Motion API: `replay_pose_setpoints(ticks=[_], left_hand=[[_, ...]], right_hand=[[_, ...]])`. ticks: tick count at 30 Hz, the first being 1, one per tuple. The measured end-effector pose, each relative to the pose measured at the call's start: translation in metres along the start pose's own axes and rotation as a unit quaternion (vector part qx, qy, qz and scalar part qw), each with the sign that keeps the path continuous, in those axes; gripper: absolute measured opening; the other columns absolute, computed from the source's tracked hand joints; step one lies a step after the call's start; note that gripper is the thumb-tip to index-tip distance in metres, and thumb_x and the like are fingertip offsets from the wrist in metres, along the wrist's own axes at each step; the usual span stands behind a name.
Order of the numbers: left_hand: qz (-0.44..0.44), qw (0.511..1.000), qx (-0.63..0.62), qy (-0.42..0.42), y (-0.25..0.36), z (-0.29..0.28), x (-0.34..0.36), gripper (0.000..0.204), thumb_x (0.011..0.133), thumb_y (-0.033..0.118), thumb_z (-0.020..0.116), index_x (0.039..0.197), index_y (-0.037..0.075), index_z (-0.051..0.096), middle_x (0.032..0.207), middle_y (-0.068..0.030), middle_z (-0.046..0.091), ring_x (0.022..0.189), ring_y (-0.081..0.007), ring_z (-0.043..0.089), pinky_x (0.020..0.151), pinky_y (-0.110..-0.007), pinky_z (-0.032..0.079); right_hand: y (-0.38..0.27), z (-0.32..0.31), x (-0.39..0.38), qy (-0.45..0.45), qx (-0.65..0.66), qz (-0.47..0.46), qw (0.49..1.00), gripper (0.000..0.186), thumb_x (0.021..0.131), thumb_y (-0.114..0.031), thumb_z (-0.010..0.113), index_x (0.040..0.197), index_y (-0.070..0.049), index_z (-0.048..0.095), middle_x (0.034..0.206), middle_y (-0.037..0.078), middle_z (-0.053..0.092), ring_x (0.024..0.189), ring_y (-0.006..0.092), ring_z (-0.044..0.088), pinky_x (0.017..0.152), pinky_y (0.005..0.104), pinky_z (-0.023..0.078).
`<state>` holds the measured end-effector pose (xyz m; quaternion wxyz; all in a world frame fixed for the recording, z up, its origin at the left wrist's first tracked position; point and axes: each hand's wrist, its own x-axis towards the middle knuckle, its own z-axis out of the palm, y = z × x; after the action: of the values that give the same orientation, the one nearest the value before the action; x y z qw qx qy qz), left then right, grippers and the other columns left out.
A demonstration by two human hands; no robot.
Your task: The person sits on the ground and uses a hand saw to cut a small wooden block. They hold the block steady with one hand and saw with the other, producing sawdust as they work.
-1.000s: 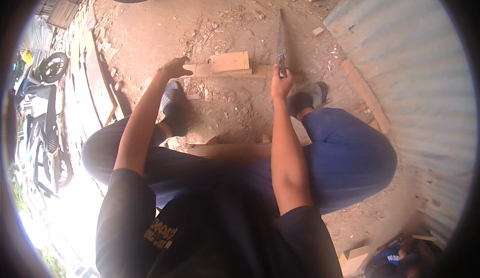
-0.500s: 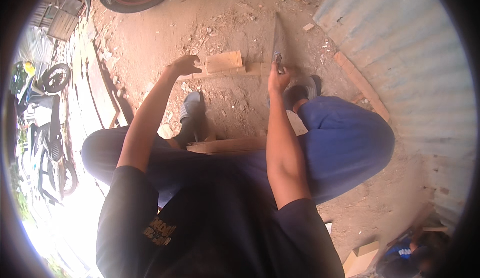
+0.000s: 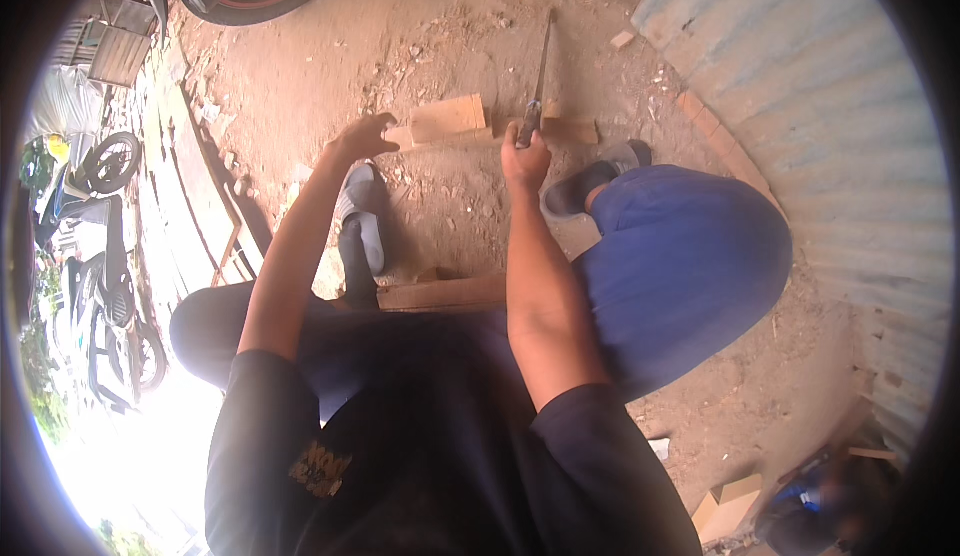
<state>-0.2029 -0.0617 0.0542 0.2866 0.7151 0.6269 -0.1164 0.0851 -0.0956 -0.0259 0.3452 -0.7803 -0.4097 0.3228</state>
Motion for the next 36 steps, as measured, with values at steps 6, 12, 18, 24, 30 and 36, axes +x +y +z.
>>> replay_pose_setpoints(ticks=[6,12,18,24,30,36], left_hand=[[0.029,0.995,0.048,0.082,0.031,-0.016,0.004,0.059,0.076,0.035,0.077,0.122,0.006,0.056,0.105,-0.0187,0.067,0.099,-0.0342,0.066,0.085,-0.043,0.054],[0.048,0.988,0.143,0.016,0.079,-0.013,0.031,0.096,0.073,0.045,0.08,0.145,0.004,0.031,0.136,-0.0214,0.05,0.124,-0.0351,0.052,0.102,-0.041,0.047],[0.051,0.986,0.158,-0.027,0.082,0.03,0.079,0.113,0.073,0.051,0.079,0.152,0.002,0.015,0.145,-0.0218,0.041,0.133,-0.0351,0.043,0.11,-0.043,0.039],[0.065,0.988,0.137,0.014,0.076,0.045,0.095,0.098,0.07,0.051,0.08,0.139,0.001,0.031,0.13,-0.0186,0.052,0.122,-0.035,0.052,0.099,-0.047,0.045],[0.083,0.988,0.123,0.028,0.075,0.047,0.091,0.084,0.07,0.044,0.081,0.126,0.001,0.037,0.128,-0.0191,0.053,0.122,-0.0361,0.053,0.099,-0.047,0.046],[0.064,0.986,0.157,0.009,0.087,0.052,0.084,0.084,0.07,0.04,0.079,0.131,0.001,0.035,0.127,-0.0185,0.055,0.118,-0.0366,0.056,0.098,-0.048,0.047]], right_hand=[[-0.005,0.014,-0.004,0.041,-0.006,-0.038,0.998,0.043,0.087,-0.042,0.065,0.079,0.0,0.061,0.071,0.02,0.064,0.074,0.0412,0.064,0.068,0.0479,0.047],[-0.001,0.006,0.005,0.033,0.048,-0.048,0.997,0.043,0.089,-0.039,0.065,0.078,0.002,0.059,0.068,0.018,0.061,0.066,0.037,0.062,0.064,0.0449,0.045],[0.019,-0.002,0.017,0.031,0.086,-0.054,0.994,0.042,0.09,-0.037,0.064,0.082,0.004,0.063,0.071,0.02,0.062,0.069,0.0356,0.063,0.066,0.0444,0.046],[0.025,-0.008,0.023,0.022,0.103,-0.076,0.991,0.04,0.092,-0.033,0.062,0.078,0.004,0.062,0.065,0.016,0.061,0.062,0.0288,0.061,0.062,0.0418,0.045],[0.018,-0.006,0.017,0.004,0.053,-0.089,0.995,0.034,0.089,-0.033,0.063,0.087,0.001,0.066,0.069,0.021,0.063,0.07,0.0402,0.064,0.068,0.0459,0.048],[-0.011,-0.009,0.003,-0.031,0.026,-0.072,0.997,0.033,0.087,-0.029,0.064,0.073,0.001,0.06,0.068,0.022,0.062,0.069,0.0415,0.063,0.067,0.0483,0.047]])
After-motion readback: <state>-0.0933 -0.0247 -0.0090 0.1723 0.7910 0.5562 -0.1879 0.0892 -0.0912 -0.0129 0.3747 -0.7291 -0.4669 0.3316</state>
